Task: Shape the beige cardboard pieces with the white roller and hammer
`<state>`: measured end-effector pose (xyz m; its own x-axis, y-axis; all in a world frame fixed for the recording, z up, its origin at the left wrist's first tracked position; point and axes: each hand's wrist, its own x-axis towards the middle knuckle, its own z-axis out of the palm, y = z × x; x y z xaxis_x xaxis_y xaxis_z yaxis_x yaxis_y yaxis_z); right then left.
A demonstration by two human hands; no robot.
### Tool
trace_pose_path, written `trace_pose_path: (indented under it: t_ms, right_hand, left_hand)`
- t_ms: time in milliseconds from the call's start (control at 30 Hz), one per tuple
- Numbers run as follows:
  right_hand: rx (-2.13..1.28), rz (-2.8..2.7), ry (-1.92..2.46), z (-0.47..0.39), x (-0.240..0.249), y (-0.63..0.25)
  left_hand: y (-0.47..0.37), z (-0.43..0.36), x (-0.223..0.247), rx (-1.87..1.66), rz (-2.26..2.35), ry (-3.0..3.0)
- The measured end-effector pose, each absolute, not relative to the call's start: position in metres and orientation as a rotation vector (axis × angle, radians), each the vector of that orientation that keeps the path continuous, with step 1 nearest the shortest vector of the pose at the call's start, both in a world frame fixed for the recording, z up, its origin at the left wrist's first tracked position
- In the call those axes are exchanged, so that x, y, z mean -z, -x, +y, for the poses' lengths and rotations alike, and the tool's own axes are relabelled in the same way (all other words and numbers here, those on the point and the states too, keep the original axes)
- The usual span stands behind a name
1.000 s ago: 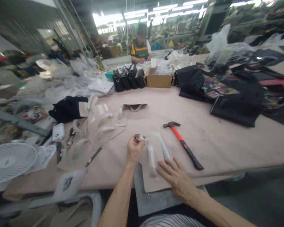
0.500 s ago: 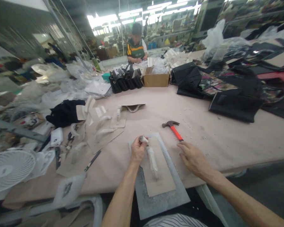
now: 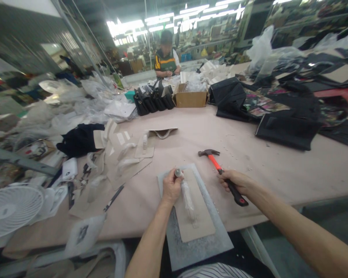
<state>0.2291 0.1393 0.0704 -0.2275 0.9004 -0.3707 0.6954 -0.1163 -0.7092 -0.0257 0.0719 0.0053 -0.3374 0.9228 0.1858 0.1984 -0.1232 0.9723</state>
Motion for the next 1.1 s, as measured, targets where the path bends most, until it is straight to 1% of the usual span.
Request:
trace_pose_path:
  t_ms: [67,133,200,300,367,467,533,633,700,733,767,867,933,1000,1100]
  right_hand:
    - [-1.396,-1.852,1.717,0.134,-0.084,-0.220]
    - [-1.401,-1.809,1.660,0.122,-0.100,-0.212]
    - [-1.225,-1.881,1.557,0.107,-0.116,-0.207]
    - [-0.745,-2.164,1.406,0.089,-0.128,-0.210]
    - [-0.491,-2.374,1.385,0.083,-0.129,-0.215]
    - [-0.315,-2.588,1.374,0.083,-0.140,-0.222]
    - [-0.246,-2.533,1.348,0.085,-0.160,-0.222]
    - [-0.220,-2.164,1.281,0.085,-0.193,-0.215]
    - [-0.235,-1.956,1.234,0.082,-0.198,-0.210]
    - [-0.238,-1.952,1.206,0.079,-0.192,-0.210]
    - [-0.237,-2.025,1.181,0.076,-0.181,-0.211]
    - [-0.265,-2.501,1.128,0.069,-0.137,-0.222]
    - [-0.329,-2.689,1.222,0.068,-0.117,-0.230]
    - [-0.456,-2.673,1.380,0.071,-0.113,-0.233]
    - [-0.609,-2.462,1.496,0.082,-0.133,-0.226]
  left_hand:
    - [0.026,0.072,-0.007,-1.457,1.550,-1.392]
    - [0.027,0.072,-0.008,-1.427,1.551,-1.444]
    - [0.027,0.073,-0.008,-1.424,1.541,-1.439]
    - [0.027,0.073,-0.010,-1.438,1.539,-1.396]
    - [0.027,0.073,-0.012,-1.439,1.551,-1.382]
    - [0.027,0.072,-0.014,-1.418,1.551,-1.399]
    - [0.027,0.072,-0.014,-1.412,1.543,-1.415]
    - [0.027,0.072,-0.012,-1.416,1.549,-1.421]
    - [0.027,0.072,-0.010,-1.413,1.553,-1.419]
    - [0.027,0.073,-0.010,-1.411,1.555,-1.418]
    - [0.027,0.073,-0.009,-1.406,1.561,-1.416]
    - [0.026,0.076,-0.009,-1.420,1.542,-1.423]
    - [0.026,0.077,-0.009,-1.447,1.494,-1.432]
    - [0.026,0.077,-0.009,-1.454,1.495,-1.419]
    - [0.027,0.075,-0.011,-1.421,1.538,-1.387]
